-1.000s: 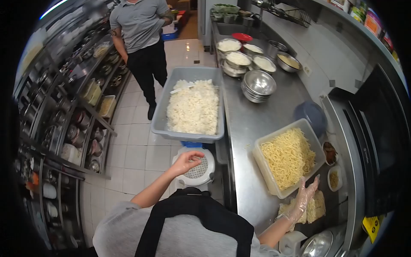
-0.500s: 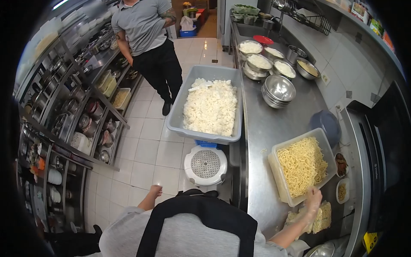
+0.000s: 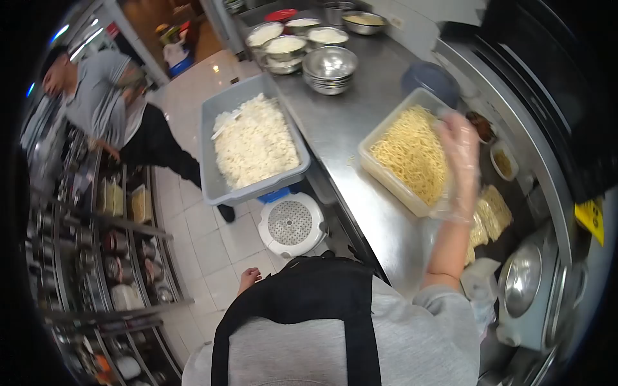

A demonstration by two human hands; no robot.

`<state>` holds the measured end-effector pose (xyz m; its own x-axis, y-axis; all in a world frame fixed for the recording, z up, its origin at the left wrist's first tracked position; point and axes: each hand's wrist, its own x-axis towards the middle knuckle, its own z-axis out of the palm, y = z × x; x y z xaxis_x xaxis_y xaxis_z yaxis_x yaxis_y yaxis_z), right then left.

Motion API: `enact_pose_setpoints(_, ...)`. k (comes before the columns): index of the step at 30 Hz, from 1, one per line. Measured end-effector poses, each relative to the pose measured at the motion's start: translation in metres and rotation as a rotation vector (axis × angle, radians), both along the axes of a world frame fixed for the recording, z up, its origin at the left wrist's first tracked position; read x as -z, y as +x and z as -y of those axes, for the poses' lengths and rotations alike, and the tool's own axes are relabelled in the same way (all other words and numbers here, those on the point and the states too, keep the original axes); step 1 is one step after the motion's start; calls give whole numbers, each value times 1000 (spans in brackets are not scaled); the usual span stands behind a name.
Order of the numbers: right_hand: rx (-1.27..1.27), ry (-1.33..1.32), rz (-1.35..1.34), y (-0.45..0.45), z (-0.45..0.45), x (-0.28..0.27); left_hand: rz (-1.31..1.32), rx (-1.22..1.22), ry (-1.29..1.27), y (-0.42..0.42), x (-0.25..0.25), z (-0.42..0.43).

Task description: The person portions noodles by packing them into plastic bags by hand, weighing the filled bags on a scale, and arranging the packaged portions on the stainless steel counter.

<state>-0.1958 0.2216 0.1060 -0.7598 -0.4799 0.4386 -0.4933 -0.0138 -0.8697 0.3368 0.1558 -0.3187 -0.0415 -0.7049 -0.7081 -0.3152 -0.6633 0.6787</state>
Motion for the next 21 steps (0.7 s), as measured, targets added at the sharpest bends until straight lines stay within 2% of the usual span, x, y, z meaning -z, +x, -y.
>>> enact_pose_setpoints(1,-85,332,-28,-16,14,12,3,29,-6,-11,0,9)
enact_pose_setpoints(2,-163,358,149,3,31,28,62,172,-69,-22,1,16)
enact_pose_setpoints(3,-252,523,-27,20,49,51,119,309,-131,-29,3,20)
enact_pose_setpoints(4,-481,514,-147,26,69,91,158,379,-180,-34,13,24)
enact_pose_setpoints(5,-501,627,-377,42,82,109,158,389,-176,-37,23,26)
enact_pose_setpoints(6,-537,850,-430,55,94,112,219,508,-215,-40,33,29)
enact_pose_setpoints(7,-432,860,-504,58,109,141,282,630,-258,-42,38,33)
enact_pose_setpoints(8,-320,864,-576,57,125,173,273,651,-236,-43,42,35)
enact_pose_setpoints(11,-203,880,-667,66,141,197,179,597,-187,-46,34,44)
enact_pose_setpoints(13,-222,868,-549,82,130,191,146,551,-161,-42,22,48)
enact_pose_setpoints(15,-256,758,-611,85,119,207,115,439,-94,-33,9,46)
enact_pose_setpoints(19,-250,688,-632,79,92,220,269,532,-47,13,65,57)
enact_pose_setpoints(21,-279,533,-669,77,80,222,330,566,-32,24,72,64)
